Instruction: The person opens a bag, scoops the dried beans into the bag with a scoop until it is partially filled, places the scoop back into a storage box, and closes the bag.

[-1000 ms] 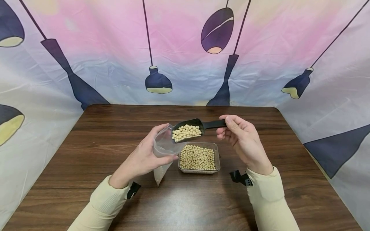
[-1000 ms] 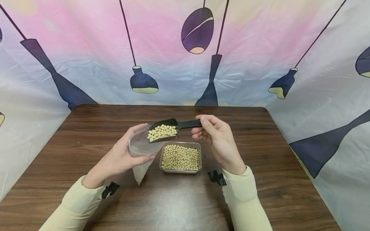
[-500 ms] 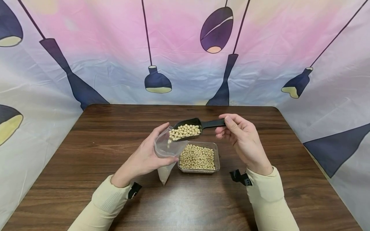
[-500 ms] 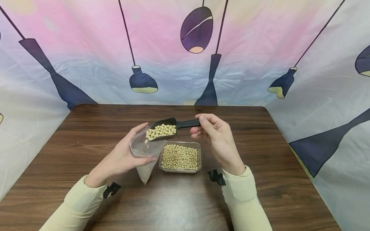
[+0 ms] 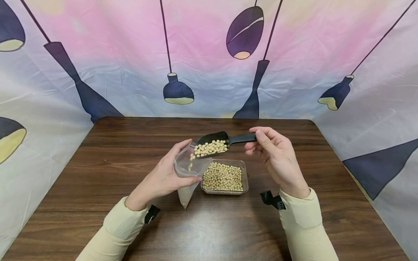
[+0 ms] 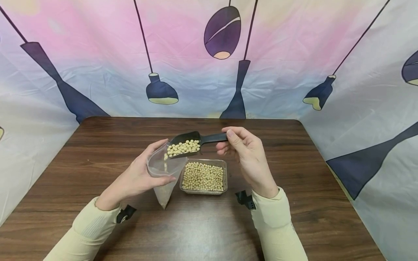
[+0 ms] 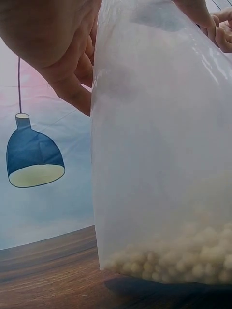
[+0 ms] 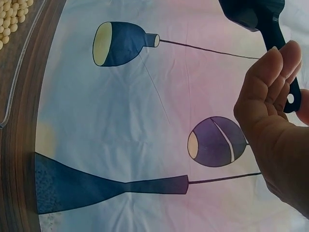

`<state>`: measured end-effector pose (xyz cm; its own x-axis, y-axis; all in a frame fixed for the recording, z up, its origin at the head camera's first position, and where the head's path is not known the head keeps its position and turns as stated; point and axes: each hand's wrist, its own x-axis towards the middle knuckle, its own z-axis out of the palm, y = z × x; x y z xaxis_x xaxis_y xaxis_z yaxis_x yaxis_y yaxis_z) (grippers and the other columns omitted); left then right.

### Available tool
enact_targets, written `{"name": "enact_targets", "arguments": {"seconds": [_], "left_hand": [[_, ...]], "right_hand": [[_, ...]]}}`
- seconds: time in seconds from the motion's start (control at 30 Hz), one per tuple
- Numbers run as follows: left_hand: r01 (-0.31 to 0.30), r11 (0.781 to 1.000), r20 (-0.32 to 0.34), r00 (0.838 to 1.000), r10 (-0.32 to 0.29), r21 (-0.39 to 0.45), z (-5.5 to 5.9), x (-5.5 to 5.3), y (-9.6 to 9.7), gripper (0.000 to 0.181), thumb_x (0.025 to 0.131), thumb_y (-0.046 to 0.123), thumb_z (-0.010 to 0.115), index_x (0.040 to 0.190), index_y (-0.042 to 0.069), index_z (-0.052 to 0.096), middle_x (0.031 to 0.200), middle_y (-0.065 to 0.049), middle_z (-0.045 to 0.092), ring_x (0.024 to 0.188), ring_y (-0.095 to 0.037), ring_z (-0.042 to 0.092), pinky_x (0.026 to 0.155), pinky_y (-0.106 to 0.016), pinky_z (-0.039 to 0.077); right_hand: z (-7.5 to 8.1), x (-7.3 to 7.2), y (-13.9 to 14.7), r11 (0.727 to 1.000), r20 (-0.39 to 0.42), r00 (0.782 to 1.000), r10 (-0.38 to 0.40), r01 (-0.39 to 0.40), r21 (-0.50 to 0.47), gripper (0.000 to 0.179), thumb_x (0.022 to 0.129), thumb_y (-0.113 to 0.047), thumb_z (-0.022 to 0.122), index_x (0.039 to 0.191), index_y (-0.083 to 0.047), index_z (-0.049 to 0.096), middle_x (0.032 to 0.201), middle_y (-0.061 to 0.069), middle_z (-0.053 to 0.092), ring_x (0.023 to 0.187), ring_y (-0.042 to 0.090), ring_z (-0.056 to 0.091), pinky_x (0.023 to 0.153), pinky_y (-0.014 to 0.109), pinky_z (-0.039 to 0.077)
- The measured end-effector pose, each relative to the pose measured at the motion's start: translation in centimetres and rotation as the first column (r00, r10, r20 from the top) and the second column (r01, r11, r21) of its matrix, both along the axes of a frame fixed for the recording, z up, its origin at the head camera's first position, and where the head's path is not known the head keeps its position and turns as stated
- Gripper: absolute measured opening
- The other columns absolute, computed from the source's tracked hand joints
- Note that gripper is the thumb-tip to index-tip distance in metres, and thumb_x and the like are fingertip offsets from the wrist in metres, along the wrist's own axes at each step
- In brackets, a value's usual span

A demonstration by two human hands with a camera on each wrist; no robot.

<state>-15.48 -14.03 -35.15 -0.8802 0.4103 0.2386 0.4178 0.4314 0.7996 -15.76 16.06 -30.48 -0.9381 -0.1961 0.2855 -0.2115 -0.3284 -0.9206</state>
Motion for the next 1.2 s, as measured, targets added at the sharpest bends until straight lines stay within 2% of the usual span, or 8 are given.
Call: {"name": "enact_targets", "arguments": {"seconds": [0.33, 0.77, 1.03, 1.2], "left_hand": [[0.011, 1.000, -0.004, 1.000, -0.010, 0.018, -0.02, -0.07, 0.01, 0.095, 0.073, 0.035, 0.087, 0.149, 0.022, 0.031, 0.132, 0.006, 0.053, 0.117, -0.014, 0.053, 0.097, -0.045, 0.042], [0.012, 1.000, 0.006, 1.000, -0.012, 0.011, -0.03, -0.08, -0.03, 0.094, 0.074, 0.035, 0.085, 0.149, 0.023, 0.030, 0.133, 0.005, 0.053, 0.117, -0.015, 0.053, 0.096, -0.045, 0.043], [0.014, 1.000, -0.011, 1.000, -0.014, 0.006, -0.08, -0.13, 0.02, 0.092, 0.075, 0.033, 0.085, 0.149, 0.022, 0.031, 0.131, 0.006, 0.053, 0.115, -0.015, 0.053, 0.095, -0.044, 0.044], [0.013, 1.000, -0.020, 1.000, -0.013, 0.002, -0.10, -0.12, -0.02, 0.092, 0.075, 0.033, 0.085, 0.148, 0.020, 0.032, 0.131, 0.005, 0.054, 0.115, -0.016, 0.054, 0.094, -0.045, 0.045]], "right_hand": [[0.21, 0.10, 0.38, 0.999, 0.011, 1.000, 0.025, -0.024, -0.025, 0.027, 0.101, -0.016, 0.052, 0.119, 0.003, 0.057, 0.083, 0.009, 0.071, 0.075, 0.018, 0.068, 0.073, 0.030, 0.056], [0.44, 0.15, 0.46, 1.000, -0.016, 1.000, -0.001, 0.001, -0.019, 0.025, 0.101, -0.014, 0.053, 0.119, 0.003, 0.058, 0.083, 0.009, 0.071, 0.075, 0.017, 0.068, 0.073, 0.028, 0.056], [0.61, 0.33, 0.47, 1.000, -0.037, 0.999, -0.029, 0.029, 0.003, 0.028, 0.101, -0.014, 0.053, 0.120, 0.006, 0.057, 0.083, 0.009, 0.071, 0.075, 0.017, 0.068, 0.073, 0.028, 0.056], [0.76, 0.44, 0.48, 0.999, -0.038, 0.998, -0.041, 0.042, 0.016, 0.026, 0.101, -0.015, 0.053, 0.119, 0.004, 0.058, 0.083, 0.009, 0.070, 0.074, 0.017, 0.067, 0.072, 0.028, 0.055]]}}
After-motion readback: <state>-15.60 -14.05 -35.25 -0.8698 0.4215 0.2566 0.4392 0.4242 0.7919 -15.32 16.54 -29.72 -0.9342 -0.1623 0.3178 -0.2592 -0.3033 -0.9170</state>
